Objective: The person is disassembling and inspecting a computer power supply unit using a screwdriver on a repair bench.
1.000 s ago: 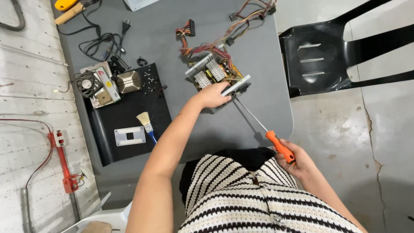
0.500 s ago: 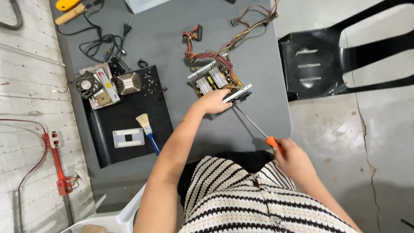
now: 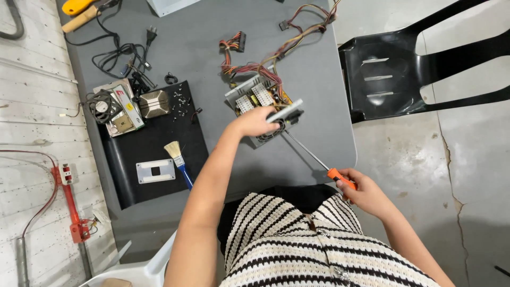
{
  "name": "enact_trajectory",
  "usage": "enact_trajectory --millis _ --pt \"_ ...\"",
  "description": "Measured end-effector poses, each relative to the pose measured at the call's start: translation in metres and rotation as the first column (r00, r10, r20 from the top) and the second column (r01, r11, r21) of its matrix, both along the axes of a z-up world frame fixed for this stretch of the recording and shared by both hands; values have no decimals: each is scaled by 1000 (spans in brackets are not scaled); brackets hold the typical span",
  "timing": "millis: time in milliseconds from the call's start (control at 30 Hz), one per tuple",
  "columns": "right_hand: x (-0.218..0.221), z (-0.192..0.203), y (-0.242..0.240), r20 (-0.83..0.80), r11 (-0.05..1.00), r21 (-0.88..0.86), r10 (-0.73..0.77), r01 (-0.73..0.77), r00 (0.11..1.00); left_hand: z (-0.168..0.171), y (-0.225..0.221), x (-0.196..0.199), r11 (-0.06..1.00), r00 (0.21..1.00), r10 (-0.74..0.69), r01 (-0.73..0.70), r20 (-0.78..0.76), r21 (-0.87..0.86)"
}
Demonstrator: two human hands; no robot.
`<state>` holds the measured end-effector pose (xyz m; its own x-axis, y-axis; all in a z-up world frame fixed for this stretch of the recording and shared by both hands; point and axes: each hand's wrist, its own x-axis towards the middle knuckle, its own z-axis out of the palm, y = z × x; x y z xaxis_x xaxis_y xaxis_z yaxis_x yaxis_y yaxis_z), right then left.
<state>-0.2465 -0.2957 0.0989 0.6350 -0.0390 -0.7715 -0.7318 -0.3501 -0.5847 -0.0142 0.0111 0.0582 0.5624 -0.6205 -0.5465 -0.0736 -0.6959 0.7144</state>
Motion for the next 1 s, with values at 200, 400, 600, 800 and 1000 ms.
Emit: enact_trajectory --millis 200,400,600,800,1000 --pt "-11 3 -6 38 996 -84 3 1 999 -15 8 32 999 998 -28 26 -57 -41" --pt "-36 -76 -9 170 826 -529 326 -193 930 -26 -6 4 994 988 -108 104 110 45" --pt "-49 -139 -5 276 833 -538 316 -126 908 -90 9 -28 994 935 -61 25 348 107" --pt "-45 -181 -2 253 886 -459 195 -59 948 -15 47 -37 943 948 287 -256 135 -211" --pt "-34 -171 -8 193 906 -424 73 16 979 -74 159 -25 817 608 436 -576 663 -9"
